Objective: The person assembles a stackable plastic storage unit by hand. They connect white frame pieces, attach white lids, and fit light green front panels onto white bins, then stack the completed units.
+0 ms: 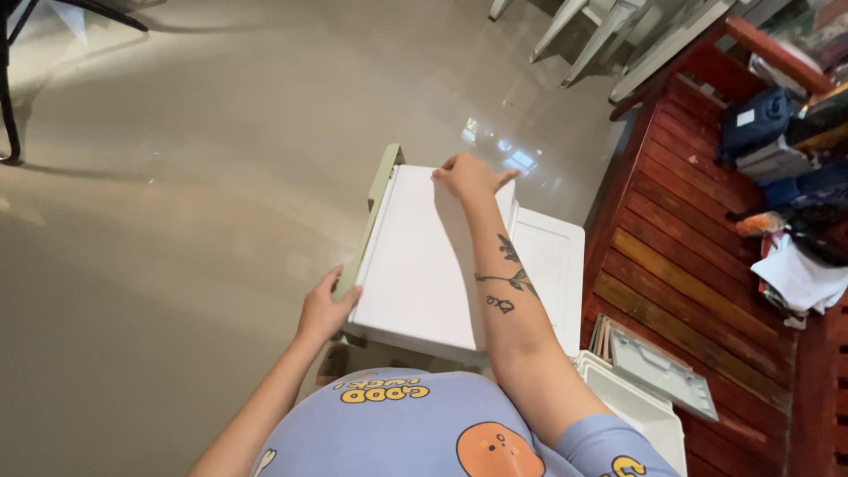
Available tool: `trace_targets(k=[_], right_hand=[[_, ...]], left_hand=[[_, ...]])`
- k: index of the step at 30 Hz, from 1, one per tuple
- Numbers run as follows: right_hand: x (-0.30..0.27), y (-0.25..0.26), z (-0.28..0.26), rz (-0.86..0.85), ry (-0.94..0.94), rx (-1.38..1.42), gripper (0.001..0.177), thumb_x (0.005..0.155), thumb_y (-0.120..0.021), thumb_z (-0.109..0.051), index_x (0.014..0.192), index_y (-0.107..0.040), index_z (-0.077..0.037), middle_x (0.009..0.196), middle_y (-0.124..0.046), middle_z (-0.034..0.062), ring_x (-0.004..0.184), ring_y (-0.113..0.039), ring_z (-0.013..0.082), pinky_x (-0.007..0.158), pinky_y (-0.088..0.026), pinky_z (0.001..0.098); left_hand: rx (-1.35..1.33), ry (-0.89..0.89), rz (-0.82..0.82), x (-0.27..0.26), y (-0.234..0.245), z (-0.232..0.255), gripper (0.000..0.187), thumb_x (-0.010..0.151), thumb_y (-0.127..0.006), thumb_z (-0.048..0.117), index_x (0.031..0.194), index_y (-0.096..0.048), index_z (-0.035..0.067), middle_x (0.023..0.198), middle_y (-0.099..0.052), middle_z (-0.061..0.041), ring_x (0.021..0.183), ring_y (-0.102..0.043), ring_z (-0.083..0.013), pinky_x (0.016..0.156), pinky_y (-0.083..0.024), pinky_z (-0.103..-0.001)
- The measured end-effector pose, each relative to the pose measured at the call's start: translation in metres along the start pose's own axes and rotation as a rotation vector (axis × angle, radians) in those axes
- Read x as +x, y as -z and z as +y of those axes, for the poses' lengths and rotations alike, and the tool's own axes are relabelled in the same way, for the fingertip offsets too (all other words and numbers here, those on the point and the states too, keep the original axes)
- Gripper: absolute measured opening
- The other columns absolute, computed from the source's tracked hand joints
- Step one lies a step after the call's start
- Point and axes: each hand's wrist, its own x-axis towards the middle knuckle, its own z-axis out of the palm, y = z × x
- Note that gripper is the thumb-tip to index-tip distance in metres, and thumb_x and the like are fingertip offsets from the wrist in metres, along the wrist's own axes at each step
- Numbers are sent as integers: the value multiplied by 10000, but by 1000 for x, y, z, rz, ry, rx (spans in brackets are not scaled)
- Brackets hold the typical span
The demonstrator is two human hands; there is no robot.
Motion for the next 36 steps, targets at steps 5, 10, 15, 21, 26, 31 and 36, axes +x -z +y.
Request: trace_targets(k=[5, 10, 15, 21, 26, 31, 36], right_hand=[[-8, 34, 18, 82, 33, 192, 498, 809, -726, -556, 1234, -721, -297, 1185, -753, 15, 1256, -627, 299, 1145, -132, 745], [-23, 60, 49, 246, 62, 156, 641, 855, -715, -579, 1416, -565, -308, 1445, -534, 101, 1391, -456, 353, 1107, -129, 798], [-64, 28, 35, 462, 551, 196, 732, 833, -737, -518, 1480, -475, -297, 1525, -406, 167, 1413, -355, 423, 981, -106, 823], [-77, 6, 17, -46, 884, 59, 322, 1010, -515, -466, 1193, -744, -332, 1317, -689, -47, 1395, -544, 157, 1194, 98, 790], [-79, 28, 14, -186, 987, 89, 481, 719, -793, -524, 1140, -751, -296, 1198, -727, -39, 1300, -532, 199, 1116, 102, 764], [-87, 40, 8, -242, 1013, 81, 618, 551, -928, -437, 1121, -752, -276, 1073, -734, -29, 1202, -576, 203, 1125, -36, 665], [-88, 42, -2, -302, 1050, 61, 580, 567, -903, -371, 1113, -749, -251, 974, -733, -47, 994, -650, 172, 1014, -242, 461]], left_hand=[[131, 110, 10, 17, 40, 70, 611, 813, -734, 377, 1359, -660, 111, 894, -738, -237, 793, -749, -350, 821, -577, -434], [197, -34, -15, 27, 64, 151, 576, 798, -755, 392, 1331, -690, 184, 688, -726, -201, 766, -744, -313, 798, -572, -438], [159, -175, -69, 36, 36, 186, 526, 767, -757, 388, 1247, -742, 175, 853, -760, -167, 748, -735, -323, 728, -575, -437], [9, -137, -60, 32, 25, 168, 696, 749, -855, 402, 1328, -632, 85, 1192, -737, -152, 986, -736, -283, 847, -578, -395], [-236, -76, 35, -2, 17, 140, 836, 728, -925, 344, 1388, -515, 35, 1280, -689, -166, 1190, -687, -240, 966, -567, -372], [-331, 26, 52, -3, 2, 126, 847, 719, -918, 296, 1410, -505, 34, 1274, -646, -117, 1112, -657, -203, 898, -552, -349], [-455, 113, 60, 0, -6, 126, 632, 734, -897, 286, 1258, -646, 38, 1096, -752, -76, 999, -701, -140, 882, -562, -301]])
